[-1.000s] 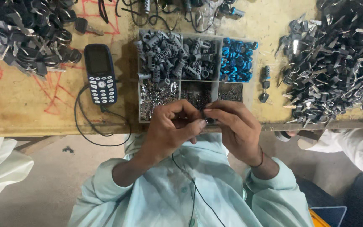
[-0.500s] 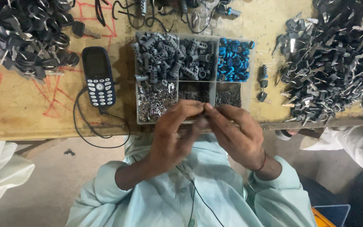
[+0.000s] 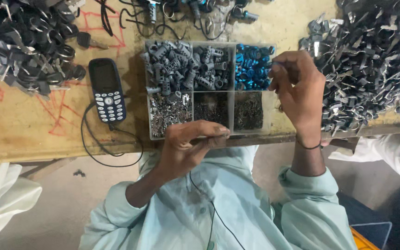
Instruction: The person sits at a workbench and assembles small lock components, picking parts from a compartment box and fitting pieces together by hand before placing them into the box compartments. They repeatedly sort through the compartments and handle finished pieces among piles of parts on the bench.
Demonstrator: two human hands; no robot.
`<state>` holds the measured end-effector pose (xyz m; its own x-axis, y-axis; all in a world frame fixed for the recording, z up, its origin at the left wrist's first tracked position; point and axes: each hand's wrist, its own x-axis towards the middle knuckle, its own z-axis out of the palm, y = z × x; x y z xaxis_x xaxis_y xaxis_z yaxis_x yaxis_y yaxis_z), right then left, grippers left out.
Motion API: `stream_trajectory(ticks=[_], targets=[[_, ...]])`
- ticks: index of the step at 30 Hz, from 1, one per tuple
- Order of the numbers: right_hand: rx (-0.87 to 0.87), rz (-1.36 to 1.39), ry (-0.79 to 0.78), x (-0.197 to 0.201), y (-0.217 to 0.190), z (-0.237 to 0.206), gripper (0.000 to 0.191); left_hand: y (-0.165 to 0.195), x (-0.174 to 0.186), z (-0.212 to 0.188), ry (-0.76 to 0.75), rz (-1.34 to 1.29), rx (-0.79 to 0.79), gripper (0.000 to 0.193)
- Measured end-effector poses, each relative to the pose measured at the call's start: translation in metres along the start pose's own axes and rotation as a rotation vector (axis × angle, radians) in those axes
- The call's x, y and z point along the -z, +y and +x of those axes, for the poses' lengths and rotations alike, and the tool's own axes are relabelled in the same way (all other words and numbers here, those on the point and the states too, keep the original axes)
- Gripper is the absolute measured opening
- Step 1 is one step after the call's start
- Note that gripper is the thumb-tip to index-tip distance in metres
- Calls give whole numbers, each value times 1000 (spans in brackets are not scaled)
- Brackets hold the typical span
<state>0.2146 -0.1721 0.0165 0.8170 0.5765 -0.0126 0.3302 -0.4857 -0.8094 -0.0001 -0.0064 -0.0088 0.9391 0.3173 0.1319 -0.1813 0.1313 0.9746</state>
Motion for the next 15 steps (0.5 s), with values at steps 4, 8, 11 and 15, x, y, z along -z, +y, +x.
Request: stream_trajectory(ticks=[4, 8, 11, 15], targets=[[-37, 246, -12, 3, 2, -6, 16, -8, -6, 5, -43, 27, -31, 16], [-88, 505, -191, 4, -5, -25, 26, -6, -9, 7, -61, 124, -80, 20], [-93, 547, -206, 1, -12, -57, 31, 0, -5, 9, -88, 328, -227, 26], [-37, 491, -431, 3, -23, -84, 29, 10, 2, 13, -210, 521, -405, 29]])
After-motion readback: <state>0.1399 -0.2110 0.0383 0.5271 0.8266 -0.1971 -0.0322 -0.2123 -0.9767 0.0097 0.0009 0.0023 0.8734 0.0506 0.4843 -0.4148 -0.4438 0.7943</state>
